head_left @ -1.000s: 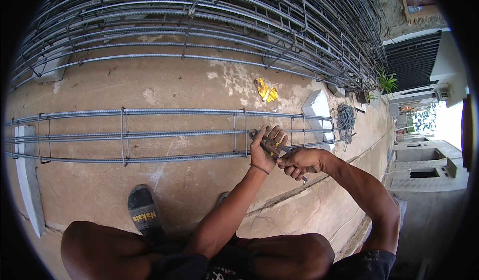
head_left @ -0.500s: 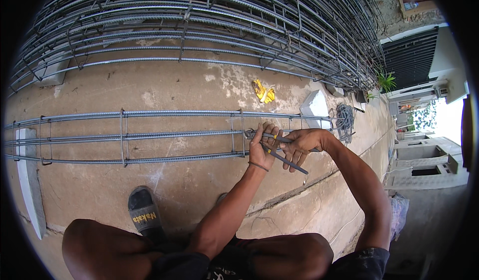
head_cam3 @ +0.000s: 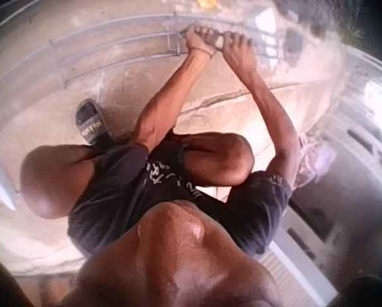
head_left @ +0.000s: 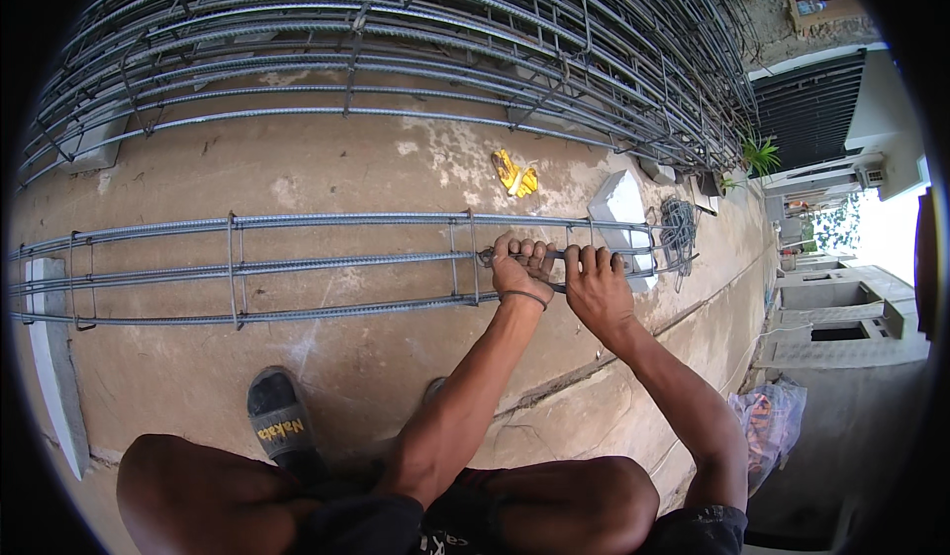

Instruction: The person ties metal wire around intersections of steel rebar using pliers to secure the structure.

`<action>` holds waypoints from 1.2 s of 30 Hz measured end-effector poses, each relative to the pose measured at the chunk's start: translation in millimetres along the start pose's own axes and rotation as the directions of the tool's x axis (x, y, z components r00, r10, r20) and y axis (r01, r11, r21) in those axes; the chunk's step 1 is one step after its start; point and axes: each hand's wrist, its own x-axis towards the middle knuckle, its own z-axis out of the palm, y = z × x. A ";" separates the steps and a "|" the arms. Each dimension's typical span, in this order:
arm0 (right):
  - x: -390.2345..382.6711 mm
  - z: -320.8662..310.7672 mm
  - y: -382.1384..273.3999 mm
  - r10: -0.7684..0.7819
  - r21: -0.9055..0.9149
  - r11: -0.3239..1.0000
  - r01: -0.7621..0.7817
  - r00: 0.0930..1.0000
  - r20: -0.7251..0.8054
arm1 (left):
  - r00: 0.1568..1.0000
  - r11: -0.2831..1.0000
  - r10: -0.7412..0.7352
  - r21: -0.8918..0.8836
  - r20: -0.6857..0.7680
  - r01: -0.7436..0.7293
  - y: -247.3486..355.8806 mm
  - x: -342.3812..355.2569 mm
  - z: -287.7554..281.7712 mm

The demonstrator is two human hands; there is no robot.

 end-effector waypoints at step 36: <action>17.5 21.3 37.4 -0.760 0.450 -0.023 -0.893 0.308 0.573 | 0.900 0.894 0.088 0.431 -0.427 0.117 -7.7 -46.1 11.0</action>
